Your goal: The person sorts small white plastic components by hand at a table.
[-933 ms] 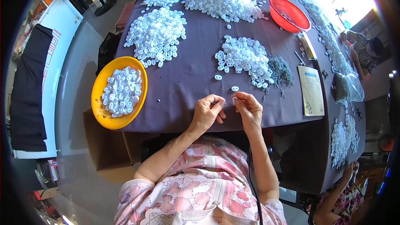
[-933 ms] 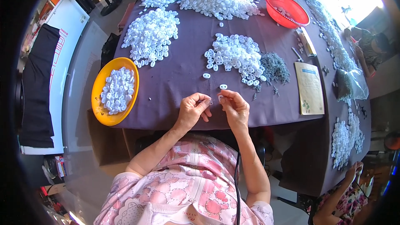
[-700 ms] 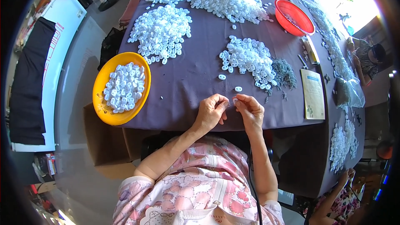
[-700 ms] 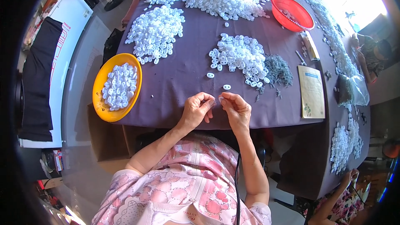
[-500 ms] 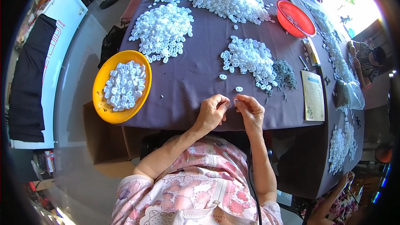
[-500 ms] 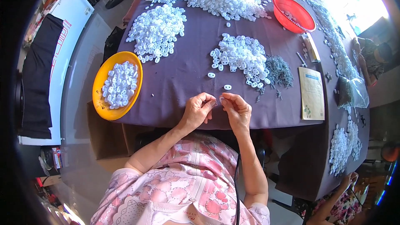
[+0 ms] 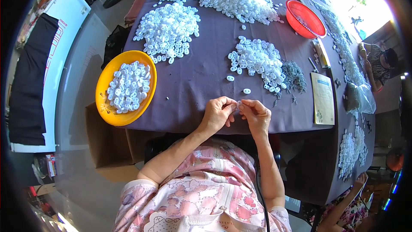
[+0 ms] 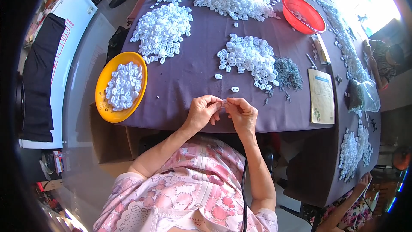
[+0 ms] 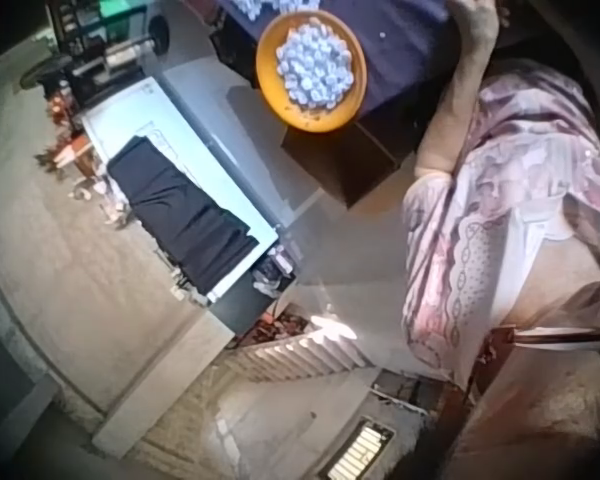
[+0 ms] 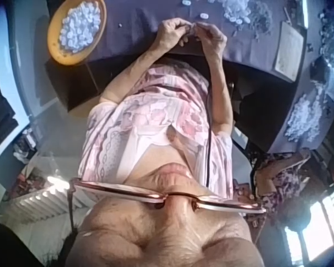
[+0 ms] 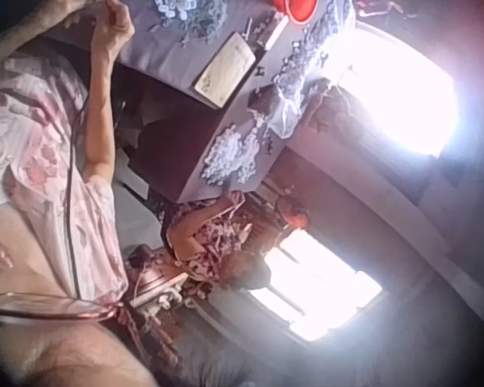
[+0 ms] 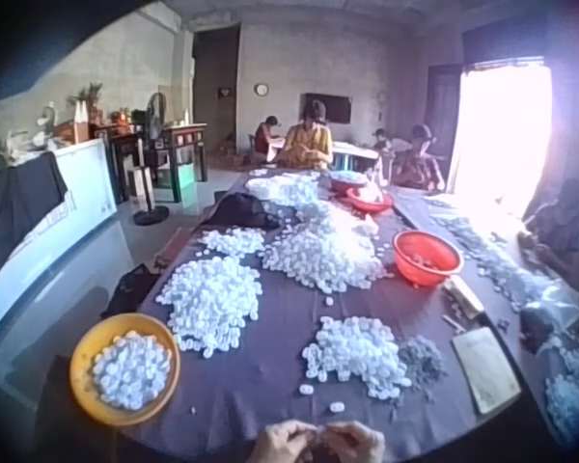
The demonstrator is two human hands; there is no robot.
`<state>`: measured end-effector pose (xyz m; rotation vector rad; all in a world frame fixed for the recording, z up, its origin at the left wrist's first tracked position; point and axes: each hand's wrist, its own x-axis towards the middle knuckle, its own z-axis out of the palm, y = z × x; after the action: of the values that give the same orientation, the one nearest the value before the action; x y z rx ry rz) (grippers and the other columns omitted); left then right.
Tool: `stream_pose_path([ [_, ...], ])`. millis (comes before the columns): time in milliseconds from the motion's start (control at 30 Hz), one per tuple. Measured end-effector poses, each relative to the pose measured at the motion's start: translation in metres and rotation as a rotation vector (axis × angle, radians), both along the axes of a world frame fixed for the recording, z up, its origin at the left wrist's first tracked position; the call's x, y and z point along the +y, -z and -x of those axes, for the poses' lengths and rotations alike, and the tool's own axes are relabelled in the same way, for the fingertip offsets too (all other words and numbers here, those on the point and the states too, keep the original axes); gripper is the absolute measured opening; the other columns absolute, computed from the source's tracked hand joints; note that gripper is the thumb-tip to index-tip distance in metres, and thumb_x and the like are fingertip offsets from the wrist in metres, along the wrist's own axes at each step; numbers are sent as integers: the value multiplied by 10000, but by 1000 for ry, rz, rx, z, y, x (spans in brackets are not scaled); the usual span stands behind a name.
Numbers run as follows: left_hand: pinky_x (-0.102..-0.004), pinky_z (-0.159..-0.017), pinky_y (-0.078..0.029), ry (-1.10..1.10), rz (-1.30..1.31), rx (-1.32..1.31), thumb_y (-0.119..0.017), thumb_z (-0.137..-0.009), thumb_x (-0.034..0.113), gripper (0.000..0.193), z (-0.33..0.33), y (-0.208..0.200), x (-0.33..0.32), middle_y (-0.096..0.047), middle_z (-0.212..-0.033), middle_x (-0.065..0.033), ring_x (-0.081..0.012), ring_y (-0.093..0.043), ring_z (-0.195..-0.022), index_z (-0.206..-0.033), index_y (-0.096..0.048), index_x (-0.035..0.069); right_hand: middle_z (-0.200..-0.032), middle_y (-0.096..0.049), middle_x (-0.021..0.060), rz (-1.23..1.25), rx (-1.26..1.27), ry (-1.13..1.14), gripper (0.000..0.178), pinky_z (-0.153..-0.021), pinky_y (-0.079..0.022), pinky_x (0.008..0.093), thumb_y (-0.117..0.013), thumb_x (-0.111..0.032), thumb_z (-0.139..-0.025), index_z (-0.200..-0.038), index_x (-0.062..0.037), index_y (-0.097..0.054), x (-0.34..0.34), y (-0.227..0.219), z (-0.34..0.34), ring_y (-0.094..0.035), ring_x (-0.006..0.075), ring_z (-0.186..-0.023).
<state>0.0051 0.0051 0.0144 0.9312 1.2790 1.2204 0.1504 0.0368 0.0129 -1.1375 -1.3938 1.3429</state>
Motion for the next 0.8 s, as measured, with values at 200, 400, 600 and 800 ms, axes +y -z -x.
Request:
stream_pose_path([
  [200, -204, -413, -450, -27, -7, 0, -572, -914, 85, 123, -1, 3, -1, -639, -678, -38, -64, -559, -496, -913, -651, -10, -819, -670, 18, -48, -5, -40, 153, -621, -498, 196, -650, 45, -819, -962, -3, -675, -2, 2, 0, -601, 60, -713],
  [400, -200, -421, -461, -33, -35, -53, -571, -916, 88, 129, -3, 5, 0, -653, -704, -43, -65, -570, -509, -930, -654, -10, -854, -652, -2, -71, 79, -69, 210, -677, -496, 201, -637, 77, -819, -1011, -9, -646, -4, 11, 1, -583, 49, -761],
  [600, -198, -448, -478, 50, -15, -81, -585, -916, 114, 164, 0, 4, 1, -647, -781, -51, -65, -574, -572, -999, -644, -14, -837, -648, -7, -41, 9, -91, 166, -681, -498, 203, -629, 70, -828, -976, -3, -639, -1, 4, -3, -582, 46, -772],
  [800, -201, -485, -451, 9, -326, 439, -612, -870, 40, 174, 1, -4, -1, -615, -789, -27, -67, -554, -574, -1037, -633, -8, -783, -666, 51, -413, -409, -138, 129, -597, -477, 234, -674, 32, -770, -889, -13, -657, 2, -20, -10, -625, 103, -675],
])
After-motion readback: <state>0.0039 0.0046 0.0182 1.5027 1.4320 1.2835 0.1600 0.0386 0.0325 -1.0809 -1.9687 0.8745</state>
